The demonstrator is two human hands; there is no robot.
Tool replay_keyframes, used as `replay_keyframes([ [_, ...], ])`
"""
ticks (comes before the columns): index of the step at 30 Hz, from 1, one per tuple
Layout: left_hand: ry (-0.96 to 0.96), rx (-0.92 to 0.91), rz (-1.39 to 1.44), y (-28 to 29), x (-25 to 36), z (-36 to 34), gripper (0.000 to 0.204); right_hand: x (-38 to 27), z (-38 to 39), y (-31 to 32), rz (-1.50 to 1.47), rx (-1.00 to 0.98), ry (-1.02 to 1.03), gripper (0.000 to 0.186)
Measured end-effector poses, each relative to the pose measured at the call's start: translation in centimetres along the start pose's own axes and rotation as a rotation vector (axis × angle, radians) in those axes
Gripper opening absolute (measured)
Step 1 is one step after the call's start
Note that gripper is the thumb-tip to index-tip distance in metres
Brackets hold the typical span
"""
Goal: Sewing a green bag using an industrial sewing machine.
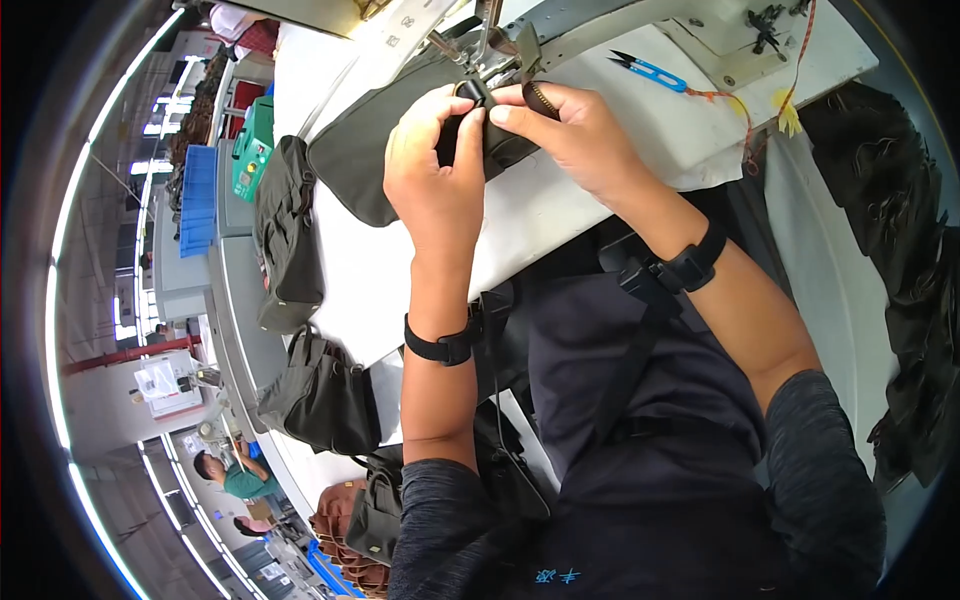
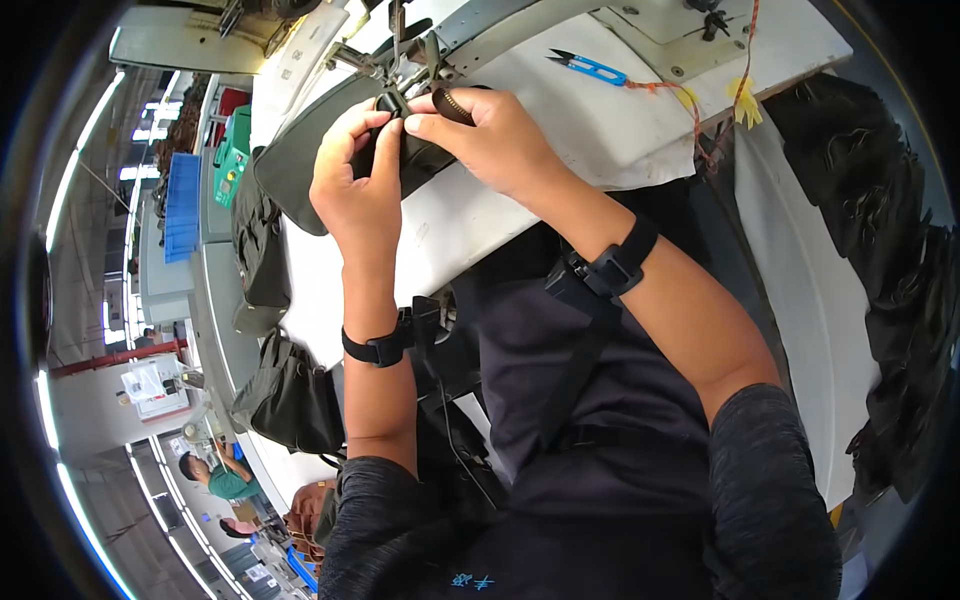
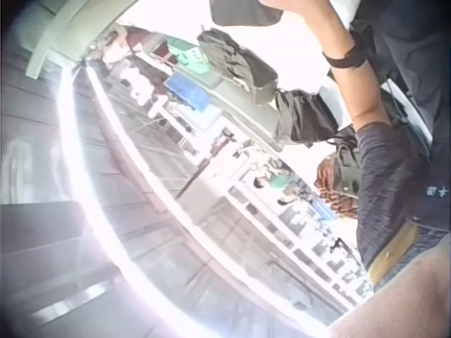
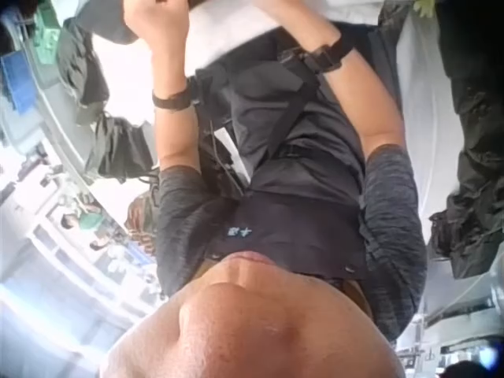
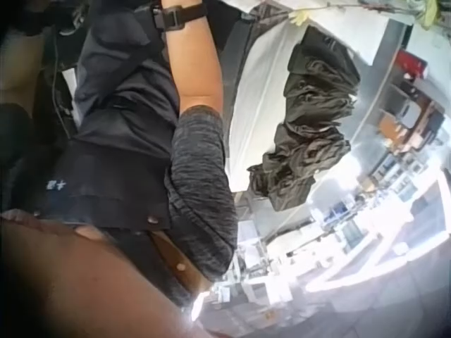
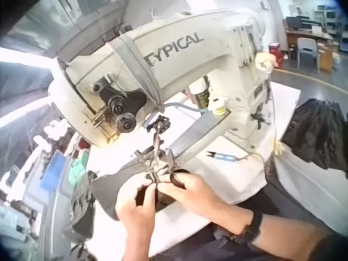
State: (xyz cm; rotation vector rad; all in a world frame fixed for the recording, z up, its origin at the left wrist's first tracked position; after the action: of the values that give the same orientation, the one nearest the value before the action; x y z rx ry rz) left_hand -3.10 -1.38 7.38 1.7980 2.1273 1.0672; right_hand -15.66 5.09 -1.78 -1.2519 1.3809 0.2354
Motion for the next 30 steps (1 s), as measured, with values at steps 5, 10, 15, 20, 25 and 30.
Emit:
replay_keyframes([
  [5, 0.152, -0.048, 0.172, -0.7, -1.4, -0.1, 0.016, 0.8, -0.3, 0.1, 0.011, 0.022, -0.079, 0.030],
  [10, 0.387, -0.060, 0.485, -2.3, -2.7, 0.6, 0.018, 1.5, -0.5, 0.5, -0.069, 0.012, -0.193, 0.031],
  [15, 0.388, 0.001, 0.526, -2.0, -2.4, 0.6, 0.017, 0.9, -0.2, 0.1, -0.190, 0.041, -0.220, 0.029],
  [20, 0.521, 0.005, 0.623, -2.3, -3.1, 1.3, 0.014, 0.3, 0.0, -0.1, -0.238, 0.070, -0.228, 0.026],
  [25, 0.465, 0.056, 0.680, -2.5, -2.9, 1.0, 0.013, -0.1, -0.3, 0.2, -0.163, 0.106, -0.240, 0.026],
  [30, 0.482, 0.021, 0.687, -2.8, -3.2, 0.8, 0.013, -0.5, -0.6, -0.1, -0.128, 0.035, -0.259, 0.031],
])
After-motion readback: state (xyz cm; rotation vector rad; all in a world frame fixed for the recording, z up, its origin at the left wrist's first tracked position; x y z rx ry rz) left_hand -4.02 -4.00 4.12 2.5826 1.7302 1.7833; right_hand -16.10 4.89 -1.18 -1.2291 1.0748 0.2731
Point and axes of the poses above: each hand's wrist, its own z-axis away from the middle knuckle, its own y-axis out of the back of the hand, x = y × z, the point moved 9 cm from there along -z, towards the middle knuckle, and after that the axes turned 7 degrees about -z, right-handed, at the moved point
